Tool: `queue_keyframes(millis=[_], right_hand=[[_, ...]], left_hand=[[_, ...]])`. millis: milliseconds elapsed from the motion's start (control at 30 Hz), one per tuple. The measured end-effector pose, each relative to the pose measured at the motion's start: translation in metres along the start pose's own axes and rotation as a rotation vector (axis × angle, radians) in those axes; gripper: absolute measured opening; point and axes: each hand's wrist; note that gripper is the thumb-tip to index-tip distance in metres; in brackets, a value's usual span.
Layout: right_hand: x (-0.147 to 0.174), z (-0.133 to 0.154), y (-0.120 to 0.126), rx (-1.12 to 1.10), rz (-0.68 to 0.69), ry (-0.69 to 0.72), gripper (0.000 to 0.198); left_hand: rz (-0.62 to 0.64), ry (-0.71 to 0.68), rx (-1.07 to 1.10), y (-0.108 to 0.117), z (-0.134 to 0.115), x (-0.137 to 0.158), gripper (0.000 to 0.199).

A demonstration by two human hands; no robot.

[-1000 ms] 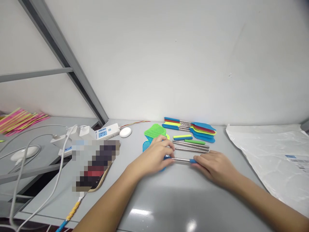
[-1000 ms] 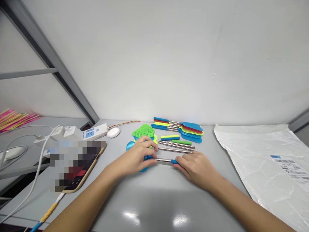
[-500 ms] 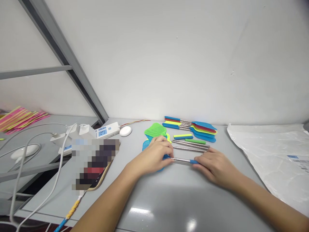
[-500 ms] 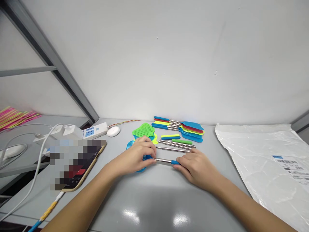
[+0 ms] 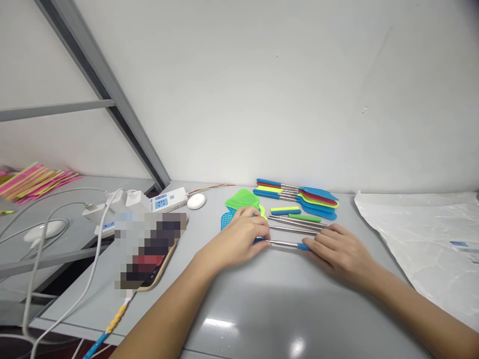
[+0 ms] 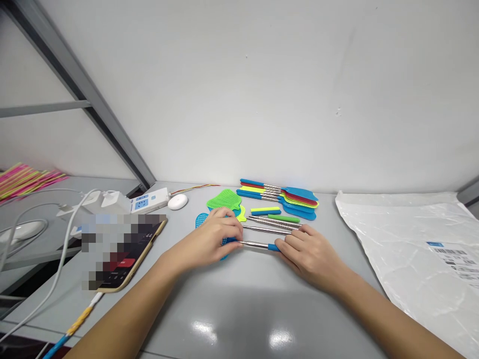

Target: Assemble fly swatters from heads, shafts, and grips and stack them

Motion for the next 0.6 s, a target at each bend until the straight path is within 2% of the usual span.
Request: queue_keyframes(millis=[133,433,600], right_hand=[[0.000,-0.003,-0.004,-0.009,-0.068,0.023,0.013],[0.003,-0.001,-0.003,-0.114,0.000,-0.087,0.014],[0.002,0.000,-0.005,-0.133,0.033,-0.105,0.015]], left_hand=[[0.007,0.027,-0.053,0.004,-0.004,0.001,0.013],[-0.060,0.016,-0.249,-0.013,-0.010,-0.003,0.016],[-0.042,-0.003,-0.305,-0.021,-0.011,-0.004,0.019]])
Point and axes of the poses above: each hand's wrist, its own x-axis away from the middle knuckle, its own y-axis out of the back of the hand, z = x × y, and after that the axes turned 8 degrees about -x, right-handed
